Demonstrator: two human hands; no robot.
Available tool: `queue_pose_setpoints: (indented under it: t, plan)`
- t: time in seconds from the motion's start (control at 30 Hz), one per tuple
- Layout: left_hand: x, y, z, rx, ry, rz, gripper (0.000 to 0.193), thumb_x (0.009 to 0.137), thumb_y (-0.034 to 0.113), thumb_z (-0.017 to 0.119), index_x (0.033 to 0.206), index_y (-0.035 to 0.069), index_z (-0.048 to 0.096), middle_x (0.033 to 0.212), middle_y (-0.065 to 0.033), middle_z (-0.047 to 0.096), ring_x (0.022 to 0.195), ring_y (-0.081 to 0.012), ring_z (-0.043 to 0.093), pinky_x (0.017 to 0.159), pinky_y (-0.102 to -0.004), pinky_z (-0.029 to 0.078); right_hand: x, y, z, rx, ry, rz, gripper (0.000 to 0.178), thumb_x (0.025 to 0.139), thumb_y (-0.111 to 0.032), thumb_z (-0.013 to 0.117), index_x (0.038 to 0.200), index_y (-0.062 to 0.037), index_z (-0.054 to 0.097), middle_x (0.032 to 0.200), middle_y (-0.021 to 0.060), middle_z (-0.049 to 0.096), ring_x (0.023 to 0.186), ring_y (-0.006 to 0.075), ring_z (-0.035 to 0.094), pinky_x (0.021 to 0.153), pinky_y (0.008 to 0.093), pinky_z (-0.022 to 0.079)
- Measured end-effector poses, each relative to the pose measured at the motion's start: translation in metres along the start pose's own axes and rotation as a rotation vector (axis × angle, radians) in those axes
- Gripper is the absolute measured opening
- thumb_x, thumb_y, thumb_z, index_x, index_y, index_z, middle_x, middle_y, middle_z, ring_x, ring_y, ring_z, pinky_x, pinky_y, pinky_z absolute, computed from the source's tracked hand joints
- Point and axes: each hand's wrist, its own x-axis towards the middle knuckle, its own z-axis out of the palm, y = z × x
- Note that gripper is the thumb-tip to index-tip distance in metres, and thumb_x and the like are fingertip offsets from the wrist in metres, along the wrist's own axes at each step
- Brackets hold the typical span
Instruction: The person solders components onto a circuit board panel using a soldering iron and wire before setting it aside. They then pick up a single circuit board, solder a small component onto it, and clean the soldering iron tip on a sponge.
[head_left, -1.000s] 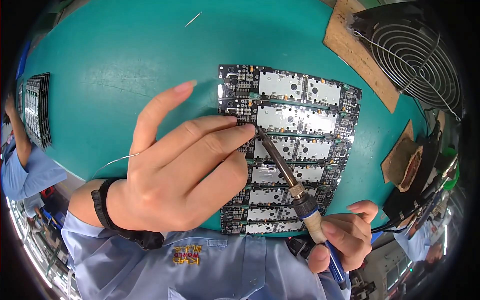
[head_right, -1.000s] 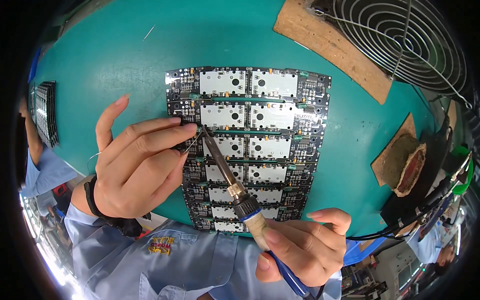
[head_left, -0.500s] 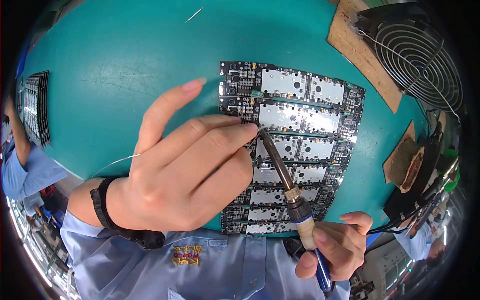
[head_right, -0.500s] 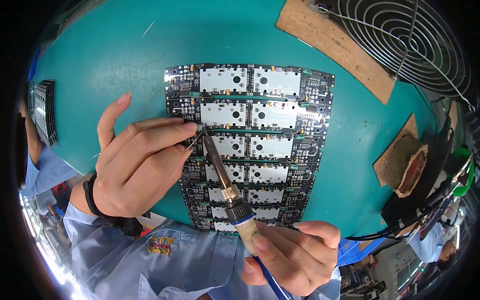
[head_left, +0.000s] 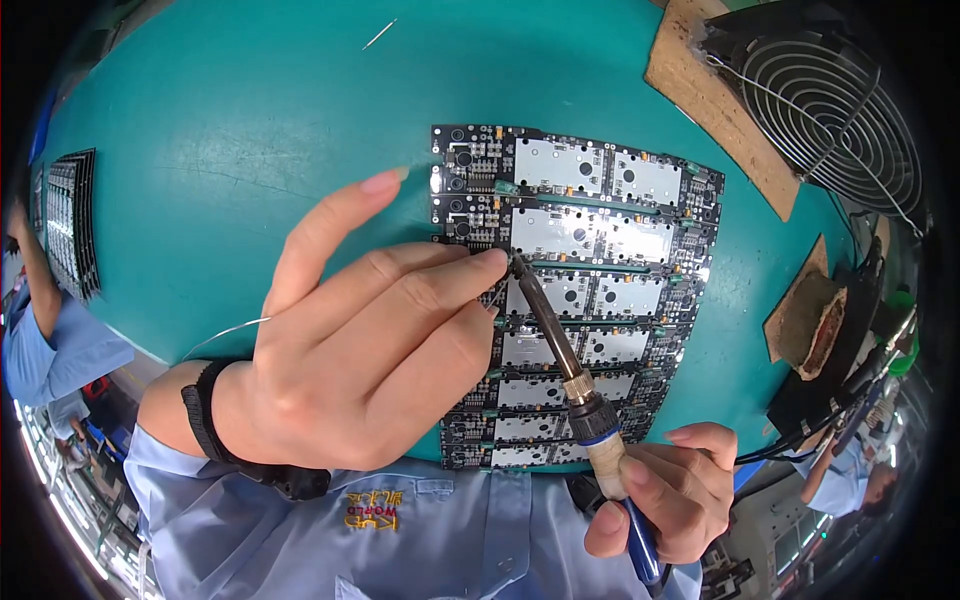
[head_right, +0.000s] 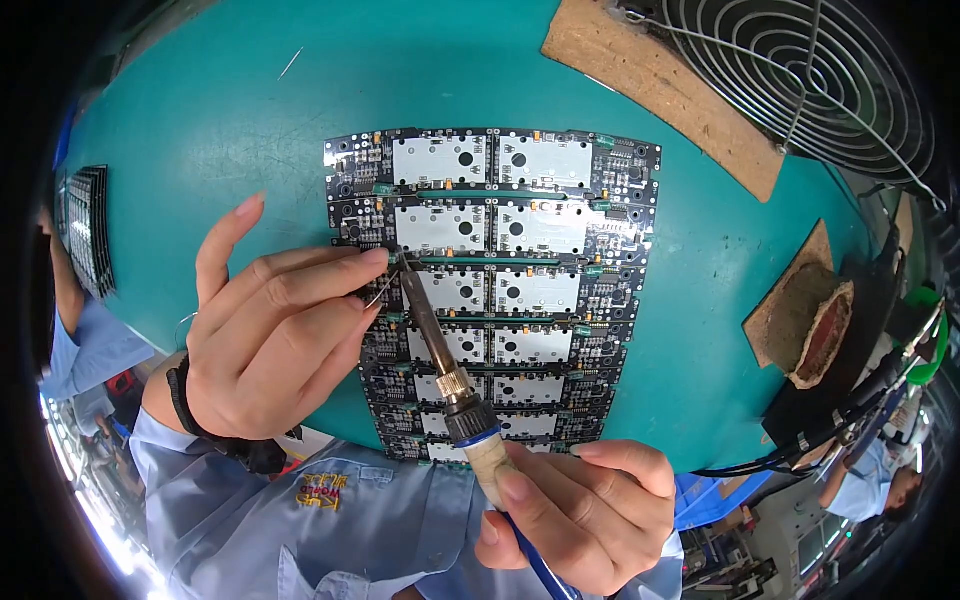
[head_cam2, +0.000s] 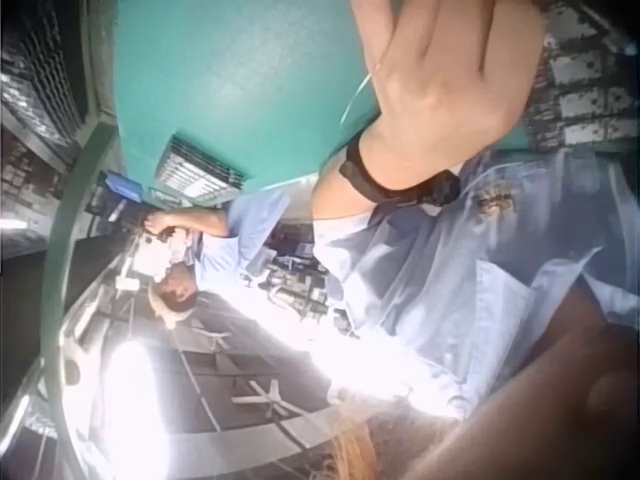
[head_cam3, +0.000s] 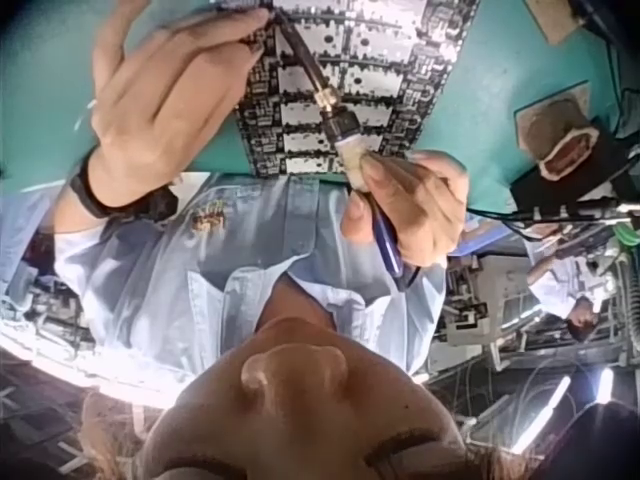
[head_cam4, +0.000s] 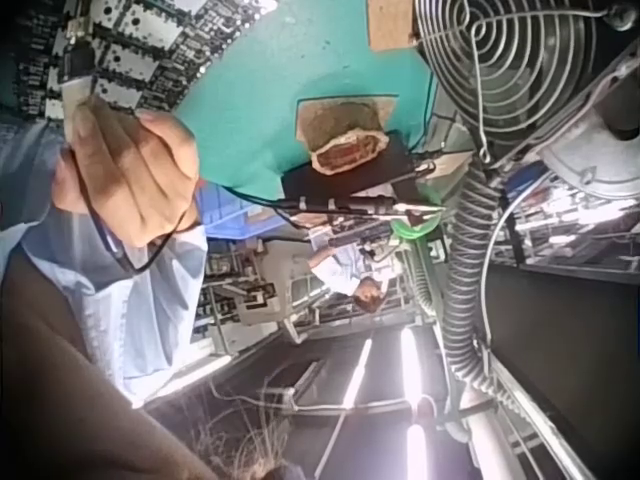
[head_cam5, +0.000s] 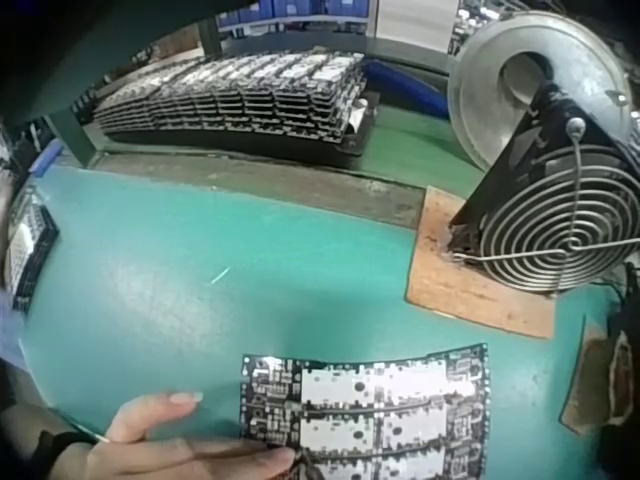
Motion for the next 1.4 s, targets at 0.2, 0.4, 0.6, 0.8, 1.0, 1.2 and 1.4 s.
queue_pose_setpoints:
  t: [0.2, 0.4, 0.6, 0.8, 1.0, 1.2, 1.4]
  plan:
    - [0.000, 0.000, -0.001, -0.003, -0.013, -0.001, 0.020, 0.065, -0.003, 0.070, 0.078, 0.004, 0.057, 0.096, -0.0100, 0.067, 0.078, -0.0220, 0.067, 0.099, -0.0500, 0.033, 0.001, 0.001, -0.001, 0.002, -0.010, -0.007, 0.026, 0.079, -0.023, 0.059, 0.097, -0.0047, 0.055, 0.059, 0.0030, 0.060, 0.050, 0.0123, 0.054, 0.071, 0.0338, 0.043]
    - [0.000, 0.000, -0.001, -0.014, -0.026, 0.009, 0.020, 0.065, -0.003, 0.070, 0.078, 0.004, 0.058, 0.097, -0.0104, 0.067, 0.079, -0.0223, 0.067, 0.099, -0.0502, 0.033, -0.018, 0.010, 0.001, 0.034, 0.200, 0.022, 0.030, 0.083, -0.030, 0.059, 0.097, -0.0036, 0.053, 0.061, 0.0054, 0.059, 0.050, 0.0127, 0.050, 0.072, 0.0376, 0.040]
    - [-0.001, -0.001, -0.001, -0.009, -0.024, -0.002, 0.019, 0.065, -0.004, 0.070, 0.077, 0.004, 0.057, 0.097, -0.0101, 0.067, 0.079, -0.0227, 0.066, 0.099, -0.0504, 0.033, -0.019, 0.010, -0.007, 0.054, 0.148, 0.095, 0.032, 0.085, -0.034, 0.058, 0.097, -0.0043, 0.051, 0.059, 0.0051, 0.056, 0.051, 0.0120, 0.047, 0.075, 0.0399, 0.036]
    - [0.001, -0.001, -0.002, -0.014, -0.015, 0.004, 0.019, 0.065, -0.005, 0.069, 0.076, 0.004, 0.057, 0.096, -0.0098, 0.067, 0.078, -0.0225, 0.066, 0.099, -0.0506, 0.033, -0.014, 0.012, -0.006, 0.129, 0.260, 0.141, 0.023, 0.074, -0.026, 0.066, 0.088, -0.0107, 0.056, 0.062, 0.0007, 0.061, 0.049, 0.0109, 0.053, 0.066, 0.0334, 0.042]
    - [0.003, -0.002, 0.001, -0.016, 0.004, -0.008, 0.019, 0.064, -0.008, 0.066, 0.076, 0.004, 0.056, 0.092, -0.0084, 0.067, 0.073, -0.0209, 0.064, 0.100, -0.0496, 0.033, -0.009, 0.017, -0.003, 0.229, 0.241, 0.159, 0.024, 0.071, -0.023, 0.069, 0.086, -0.0105, 0.056, 0.060, 0.0011, 0.061, 0.049, 0.0113, 0.054, 0.065, 0.0335, 0.041]
    - [0.004, -0.004, 0.002, -0.047, 0.012, -0.021, 0.019, 0.063, -0.008, 0.065, 0.074, 0.005, 0.057, 0.090, -0.0076, 0.067, 0.071, -0.0194, 0.063, 0.100, -0.0489, 0.034, -0.001, 0.029, -0.022, 0.375, 0.175, 0.216, 0.027, 0.074, -0.029, 0.070, 0.082, -0.0080, 0.054, 0.060, 0.0021, 0.056, 0.052, 0.0124, 0.050, 0.071, 0.0371, 0.036]
    - [0.006, -0.007, 0.000, -0.074, -0.001, -0.017, 0.017, 0.063, -0.008, 0.065, 0.071, 0.005, 0.058, 0.089, -0.0073, 0.067, 0.070, -0.0186, 0.062, 0.101, -0.0480, 0.033, 0.021, 0.040, -0.038, 0.415, -0.008, 0.202, 0.028, 0.073, -0.028, 0.070, 0.079, -0.0069, 0.052, 0.063, 0.0026, 0.054, 0.055, 0.0132, 0.048, 0.074, 0.0389, 0.033]
